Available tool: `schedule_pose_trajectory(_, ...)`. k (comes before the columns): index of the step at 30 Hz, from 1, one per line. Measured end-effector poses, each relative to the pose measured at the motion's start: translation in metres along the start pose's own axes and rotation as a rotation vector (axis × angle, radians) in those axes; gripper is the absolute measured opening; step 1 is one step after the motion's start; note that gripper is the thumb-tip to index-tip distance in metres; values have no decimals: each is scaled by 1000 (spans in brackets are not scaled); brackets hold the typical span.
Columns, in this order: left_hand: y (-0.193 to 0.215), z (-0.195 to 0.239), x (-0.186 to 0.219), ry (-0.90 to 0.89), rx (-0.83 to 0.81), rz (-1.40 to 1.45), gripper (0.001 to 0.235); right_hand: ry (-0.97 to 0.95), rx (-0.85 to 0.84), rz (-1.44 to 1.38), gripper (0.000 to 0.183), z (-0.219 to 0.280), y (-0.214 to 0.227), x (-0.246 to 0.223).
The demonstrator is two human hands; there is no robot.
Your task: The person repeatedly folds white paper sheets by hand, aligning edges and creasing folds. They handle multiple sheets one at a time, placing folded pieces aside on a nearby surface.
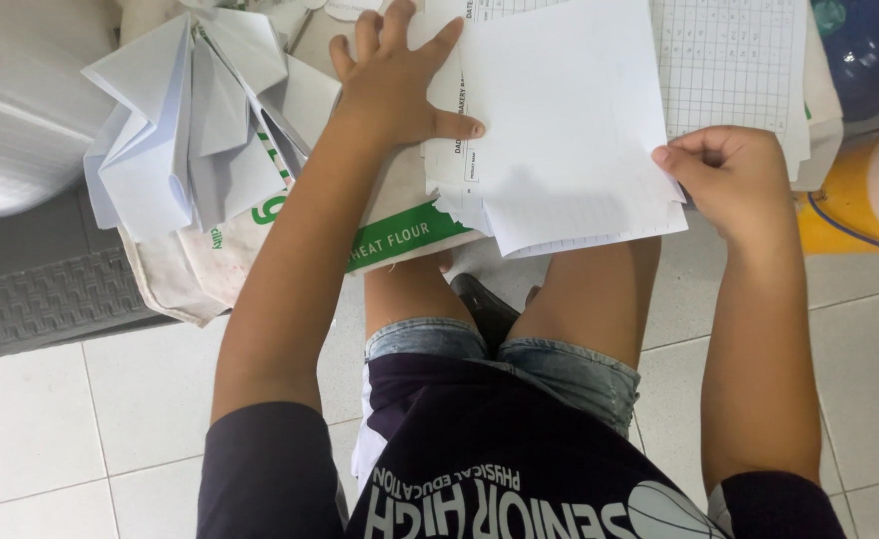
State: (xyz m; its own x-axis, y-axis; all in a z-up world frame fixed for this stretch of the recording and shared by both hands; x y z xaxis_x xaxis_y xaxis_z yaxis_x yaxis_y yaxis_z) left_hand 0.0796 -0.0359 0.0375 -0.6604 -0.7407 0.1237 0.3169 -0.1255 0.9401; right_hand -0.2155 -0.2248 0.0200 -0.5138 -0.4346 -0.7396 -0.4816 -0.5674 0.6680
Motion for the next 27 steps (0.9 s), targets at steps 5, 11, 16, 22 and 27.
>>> schedule_pose_trajectory(5, -20, 15, 1, -183, 351, 250, 51, 25, 28, -9, 14, 0, -2, 4)
schedule_pose_trajectory(11, -31, 28, 2, -321, 559, 214, 27, 108, 123, -8, 9, 3, -2, 0)
schedule_pose_trajectory(16, -18, 34, 13, -323, 428, 111, 69, 101, 185, 12, 8, -5, 3, -3)
schedule_pose_trajectory(22, -21, 41, 16, -280, 202, -30, 118, -18, 96, -19, 15, 8, 6, 2)
schedule_pose_trajectory(27, -18, 42, 19, -250, 96, -26, 117, -192, 42, -90, 16, 24, 10, 5)
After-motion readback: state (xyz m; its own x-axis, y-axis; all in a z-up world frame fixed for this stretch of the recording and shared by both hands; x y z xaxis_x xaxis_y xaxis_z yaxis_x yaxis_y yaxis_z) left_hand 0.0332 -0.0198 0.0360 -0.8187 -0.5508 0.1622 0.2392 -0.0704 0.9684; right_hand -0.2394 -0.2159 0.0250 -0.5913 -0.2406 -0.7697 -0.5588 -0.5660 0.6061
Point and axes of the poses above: each hand's wrist, its own z-axis away from the middle knuckle, its own y-axis out of the back of the hand, x = y × z, the point moved 5 cm from there along -z, towards the middle knuckle, and after that the axes turned 12 degrees about y, right-handed, at the moved point
